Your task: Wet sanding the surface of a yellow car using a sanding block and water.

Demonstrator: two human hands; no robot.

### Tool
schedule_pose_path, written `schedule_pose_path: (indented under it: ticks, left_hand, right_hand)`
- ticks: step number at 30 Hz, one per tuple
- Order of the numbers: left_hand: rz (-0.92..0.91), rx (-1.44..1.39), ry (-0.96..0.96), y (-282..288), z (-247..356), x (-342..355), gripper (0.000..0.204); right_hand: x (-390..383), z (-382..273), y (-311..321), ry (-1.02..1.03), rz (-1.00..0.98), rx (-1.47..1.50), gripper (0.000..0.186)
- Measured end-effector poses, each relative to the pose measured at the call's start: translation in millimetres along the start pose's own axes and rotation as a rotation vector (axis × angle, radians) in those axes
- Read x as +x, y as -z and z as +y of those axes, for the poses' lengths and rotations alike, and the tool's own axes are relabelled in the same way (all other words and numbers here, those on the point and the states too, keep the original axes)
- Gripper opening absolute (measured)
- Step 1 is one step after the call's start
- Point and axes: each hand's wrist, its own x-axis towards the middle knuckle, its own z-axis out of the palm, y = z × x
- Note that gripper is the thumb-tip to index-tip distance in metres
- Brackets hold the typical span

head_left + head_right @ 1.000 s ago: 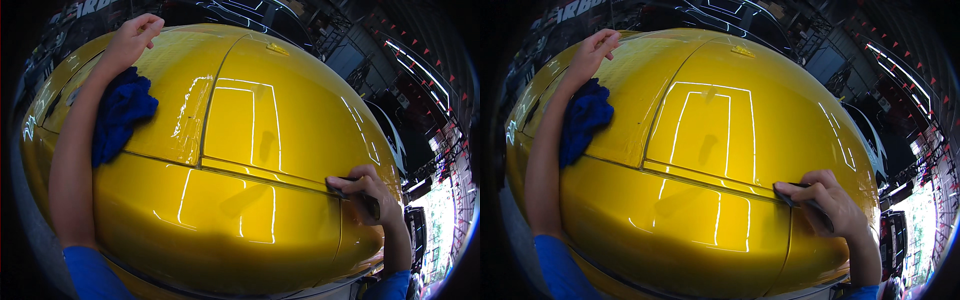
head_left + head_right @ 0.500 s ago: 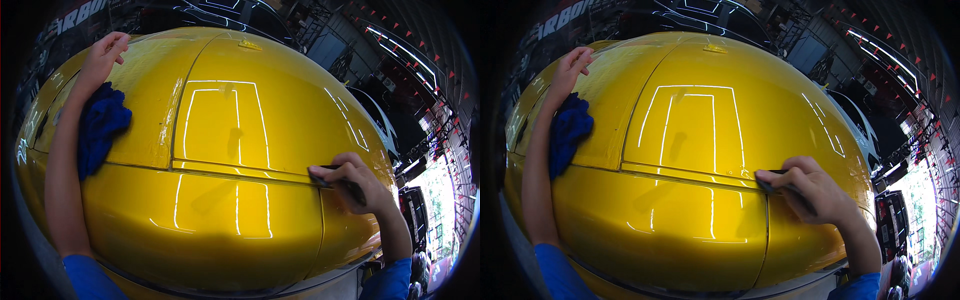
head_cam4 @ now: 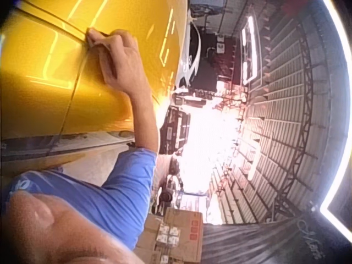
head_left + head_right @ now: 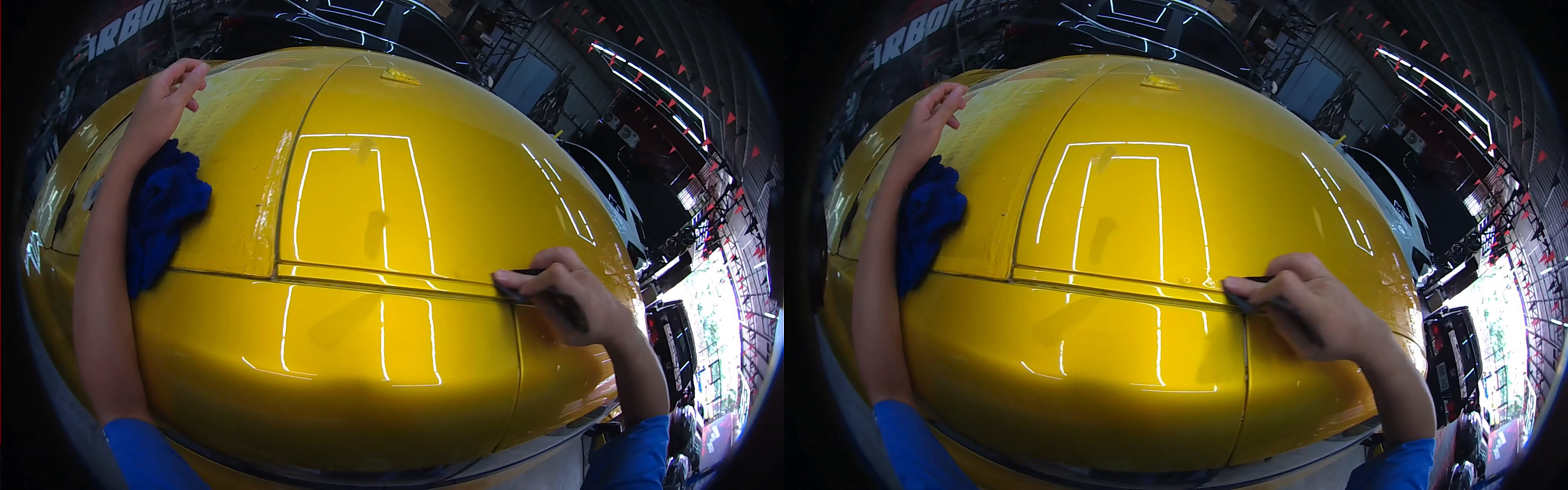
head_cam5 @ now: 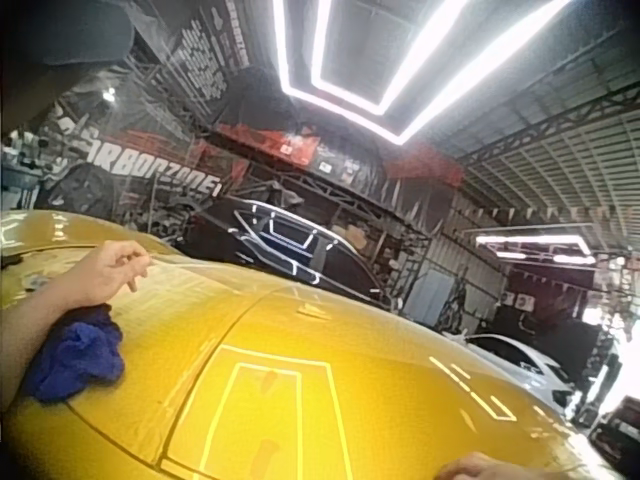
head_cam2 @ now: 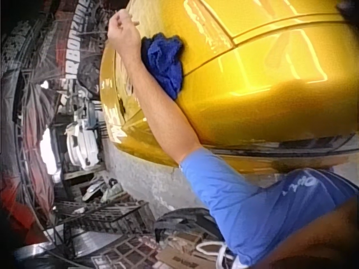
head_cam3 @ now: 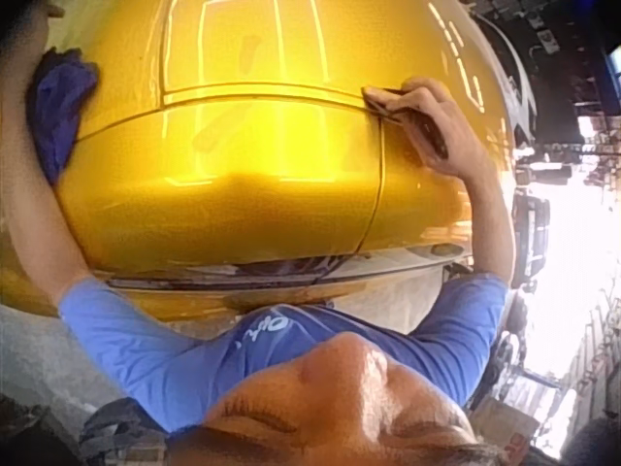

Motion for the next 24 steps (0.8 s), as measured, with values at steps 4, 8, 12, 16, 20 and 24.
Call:
schedule_pose_path:
  ticks: [4, 8, 12, 16, 20, 24]
  left_hand:
    - [0.036, 0.030, -0.046, -10.3, 17.4, 2.0, 0.035]
    - [0.022, -0.025, -0.039, -7.3, -3.8, -2.2, 0.037]
    - [0.042, 0.019, -0.089, -5.4, 4.1, 9.9, 0.037]
    - [0.012, -0.021, -0.062, -5.4, -11.6, 4.9, 0.040]
    - [0.053, 0.021, -0.098, -7.9, 6.3, 9.9, 0.038]
    - [-0.016, 0.004, -0.036, -5.1, -0.2, 0.7, 0.040]
  right_hand:
    - [0.8, -0.6, -1.2, -0.079, 0.026, 0.011, 0.025]
    - [4.3, 6.8, 3.6, -0.032, 0.013, 0.021, 0.033]
    - [3.2, 1.5, -1.2, -0.040, 0.033, -0.016, 0.034]
    - [16.5, 4.8, -3.7, -0.012, -0.009, 0.010, 0.026]
    - [12.5, -1.7, -4.2, 0.027, 0.046, -0.053, 0.028]
    - [16.2, 2.2, -2.3, 0.028, -0.019, 0.045, 0.029]
